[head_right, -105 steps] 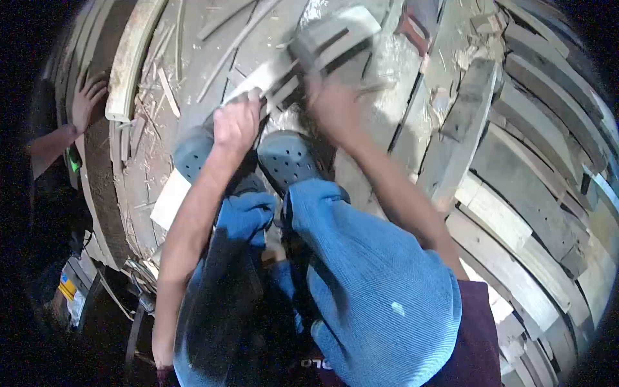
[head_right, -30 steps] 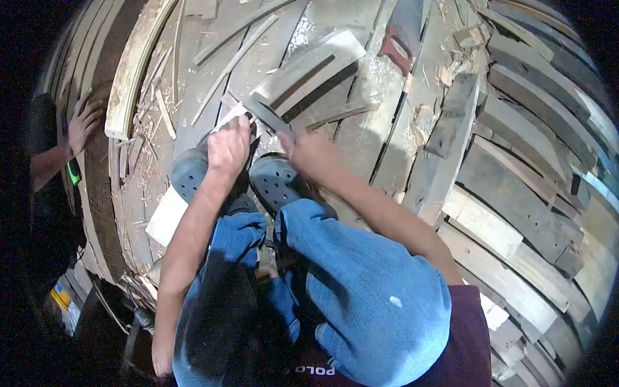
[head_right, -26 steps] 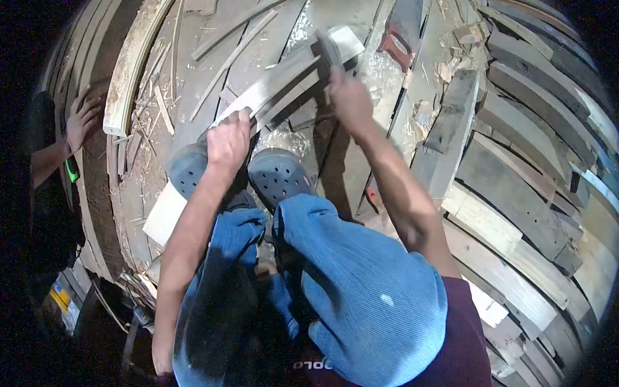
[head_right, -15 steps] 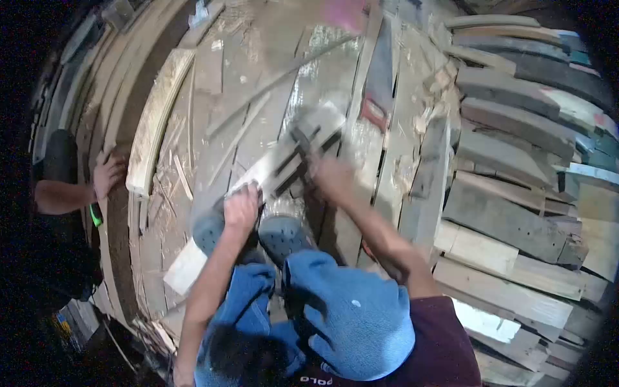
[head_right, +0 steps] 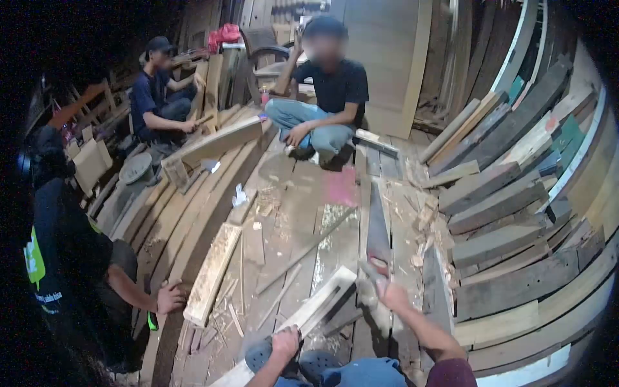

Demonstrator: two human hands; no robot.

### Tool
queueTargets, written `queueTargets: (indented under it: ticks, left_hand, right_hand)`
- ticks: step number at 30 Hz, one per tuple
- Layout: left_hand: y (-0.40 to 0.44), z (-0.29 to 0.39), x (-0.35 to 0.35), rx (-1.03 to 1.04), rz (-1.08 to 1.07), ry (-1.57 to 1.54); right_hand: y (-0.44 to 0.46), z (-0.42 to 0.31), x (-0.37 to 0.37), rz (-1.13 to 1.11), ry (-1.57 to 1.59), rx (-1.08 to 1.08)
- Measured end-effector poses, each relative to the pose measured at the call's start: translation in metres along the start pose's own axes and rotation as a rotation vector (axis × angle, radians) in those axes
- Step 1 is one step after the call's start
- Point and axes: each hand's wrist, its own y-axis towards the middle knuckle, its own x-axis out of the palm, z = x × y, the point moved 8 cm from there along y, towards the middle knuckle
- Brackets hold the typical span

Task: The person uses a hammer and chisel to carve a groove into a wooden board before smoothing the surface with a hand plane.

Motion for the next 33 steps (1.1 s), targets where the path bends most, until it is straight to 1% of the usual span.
queueTargets:
  ticks: [1,2,3,4,6,8,10,14,16,18,19,22,23,26,29,32,33]
  left_hand:
    - [0.0,-0.001,0.001,0.007,0.015,-0.001]
    - [-0.001,-0.001,0.001,0.014,0.024,-0.003]
    - [-0.001,-0.002,0.003,-0.01,-0.005,-0.025]
    - [0.0,-0.003,0.002,-0.034,-0.037,-0.048]
    - [0.002,-0.005,-0.005,-0.063,-0.021,-0.057]
    - [0.002,-0.007,0.002,-0.071,-0.016,-0.035]
    - [0.003,-0.008,-0.001,-0.083,-0.004,-0.075]
    - [-0.002,-0.009,-0.01,-0.089,0.062,-0.148]
    - [0.0,-0.01,-0.007,-0.106,0.023,-0.175]
    - [0.001,-0.011,-0.006,-0.12,-0.007,-0.204]
    - [0.001,-0.012,-0.007,-0.14,-0.069,-0.22]
    - [0.003,-0.012,-0.002,-0.14,-0.062,-0.204]
    - [0.005,-0.015,0.007,-0.171,-0.147,-0.238]
    - [0.003,-0.015,0.005,-0.145,-0.164,-0.264]
    - [0.004,-0.016,0.009,-0.15,-0.11,-0.268]
    - [0.003,-0.018,0.006,-0.162,-0.075,-0.341]
    - [0.003,-0.018,0.004,-0.166,-0.09,-0.344]
  right_hand:
    - [0.005,0.033,0.04,-0.036,-0.067,-0.004]
    - [-0.017,0.033,0.051,-0.093,-0.035,-0.033]
    - [-0.037,0.04,0.067,-0.113,-0.085,-0.063]
    - [-0.053,0.057,0.096,-0.271,-0.141,-0.106]
    - [-0.099,0.052,0.11,-0.3,0.021,-0.205]
    - [-0.14,0.065,0.129,-0.441,-0.02,-0.047]
    - [-0.167,0.045,0.122,-0.505,0.057,0.026]
    - [-0.178,-0.005,0.09,-0.508,0.176,0.008]
    - [-0.178,-0.015,0.079,-0.5,0.195,-0.006]
    - [-0.179,-0.022,0.072,-0.493,0.209,-0.008]
    - [-0.179,-0.024,0.069,-0.488,0.209,-0.012]
    - [-0.178,-0.03,0.062,-0.475,0.221,-0.013]
    - [-0.178,-0.031,0.061,-0.472,0.221,-0.015]
    - [-0.18,-0.034,0.057,-0.464,0.231,-0.016]
    - [-0.184,-0.037,0.056,-0.465,0.239,-0.017]
    - [-0.186,-0.041,0.054,-0.461,0.249,-0.019]
    - [-0.187,-0.041,0.054,-0.46,0.253,-0.019]
